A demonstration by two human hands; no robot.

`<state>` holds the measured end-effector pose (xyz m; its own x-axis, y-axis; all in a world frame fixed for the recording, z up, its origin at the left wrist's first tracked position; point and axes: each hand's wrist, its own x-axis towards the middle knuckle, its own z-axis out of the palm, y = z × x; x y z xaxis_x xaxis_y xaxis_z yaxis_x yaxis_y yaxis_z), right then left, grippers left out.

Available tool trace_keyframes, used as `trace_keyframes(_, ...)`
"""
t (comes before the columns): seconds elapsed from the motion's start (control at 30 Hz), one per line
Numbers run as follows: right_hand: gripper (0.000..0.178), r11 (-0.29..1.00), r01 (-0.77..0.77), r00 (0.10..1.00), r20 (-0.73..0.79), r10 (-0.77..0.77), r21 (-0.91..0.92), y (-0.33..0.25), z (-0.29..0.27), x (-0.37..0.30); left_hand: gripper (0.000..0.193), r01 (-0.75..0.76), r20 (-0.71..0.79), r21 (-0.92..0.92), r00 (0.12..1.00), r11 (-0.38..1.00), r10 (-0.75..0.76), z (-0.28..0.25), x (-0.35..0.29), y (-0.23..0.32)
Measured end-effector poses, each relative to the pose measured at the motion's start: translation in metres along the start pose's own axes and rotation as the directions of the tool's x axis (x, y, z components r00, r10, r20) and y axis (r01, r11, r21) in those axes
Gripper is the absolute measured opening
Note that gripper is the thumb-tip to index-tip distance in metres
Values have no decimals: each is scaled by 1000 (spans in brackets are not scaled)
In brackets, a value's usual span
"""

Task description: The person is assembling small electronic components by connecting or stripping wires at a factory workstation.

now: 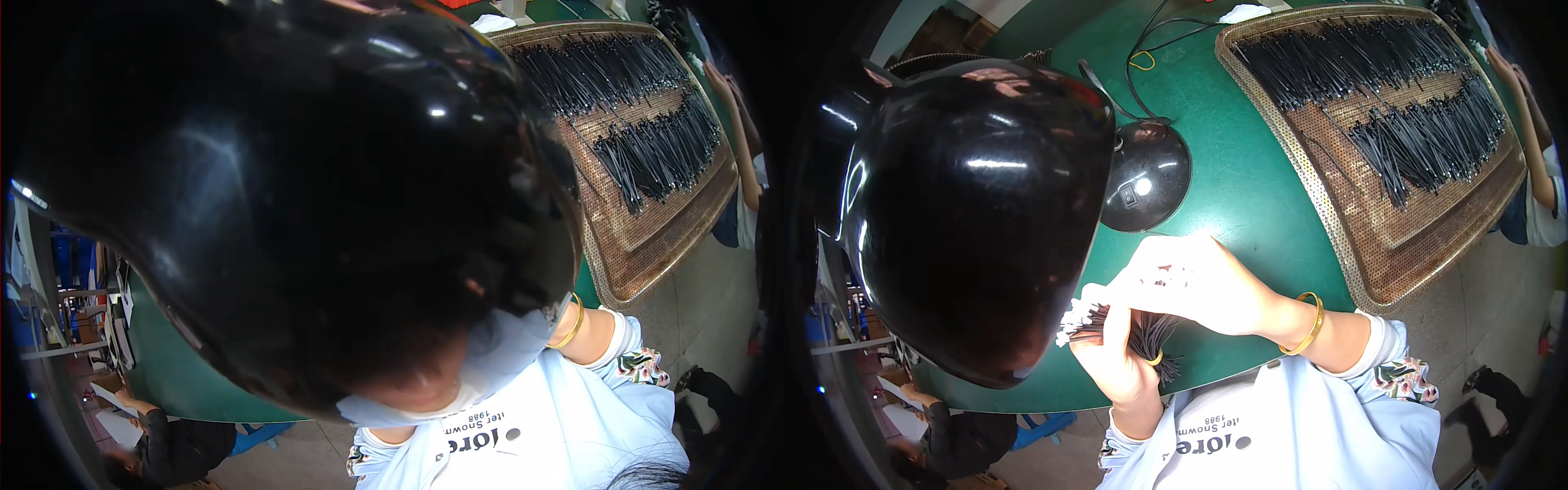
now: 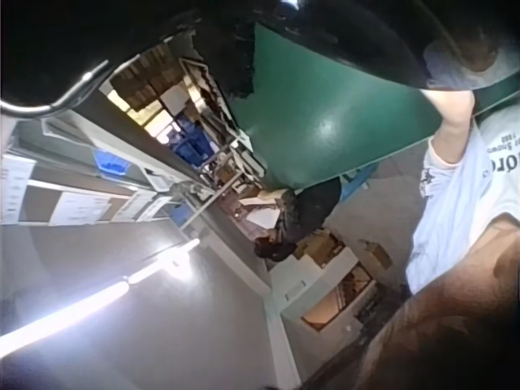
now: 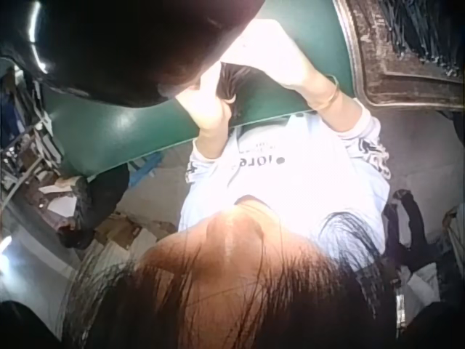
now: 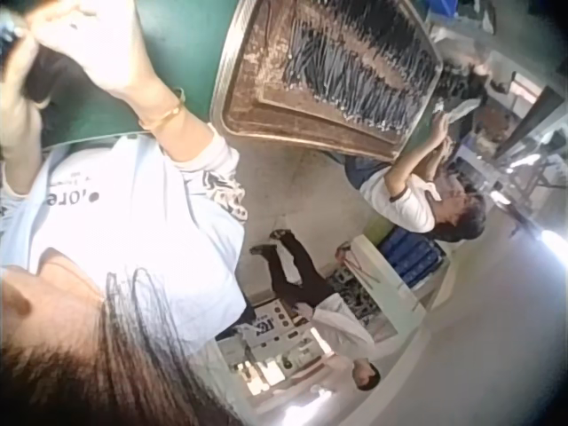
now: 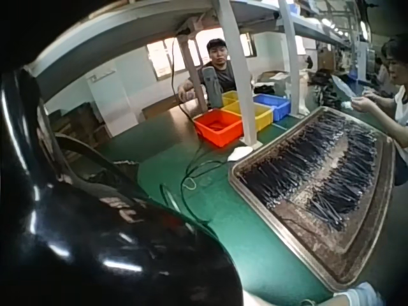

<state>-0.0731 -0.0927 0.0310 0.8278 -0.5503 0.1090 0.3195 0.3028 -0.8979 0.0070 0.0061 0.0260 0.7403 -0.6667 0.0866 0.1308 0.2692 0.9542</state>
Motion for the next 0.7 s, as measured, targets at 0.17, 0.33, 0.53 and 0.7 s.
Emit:
trace_keyframes(0.17, 16, 999, -26, 999, 20, 27, -45, 3, 0, -1, 11, -29, -16, -15, 999, 999, 28, 5, -2, 2)
trace_keyframes(0.33, 14, 989, 96, 995, 23, -94, -111, 5, -2, -1, 12, -27, 20, 29, 999, 999, 27, -1, -1, -1)
trace_keyframes(0.53, 13, 1000, 1, 1000, 17, 0, -18, 8, -3, -3, 12, 0, -2, 58, 1000, 998, 1, 3, -1, 0)
trace_keyframes(0.7, 14, 996, -29, 1000, -1, 29, 79, 8, -1, -2, 13, 5, -4, 54, 1000, 999, -5, 1, 0, 0)
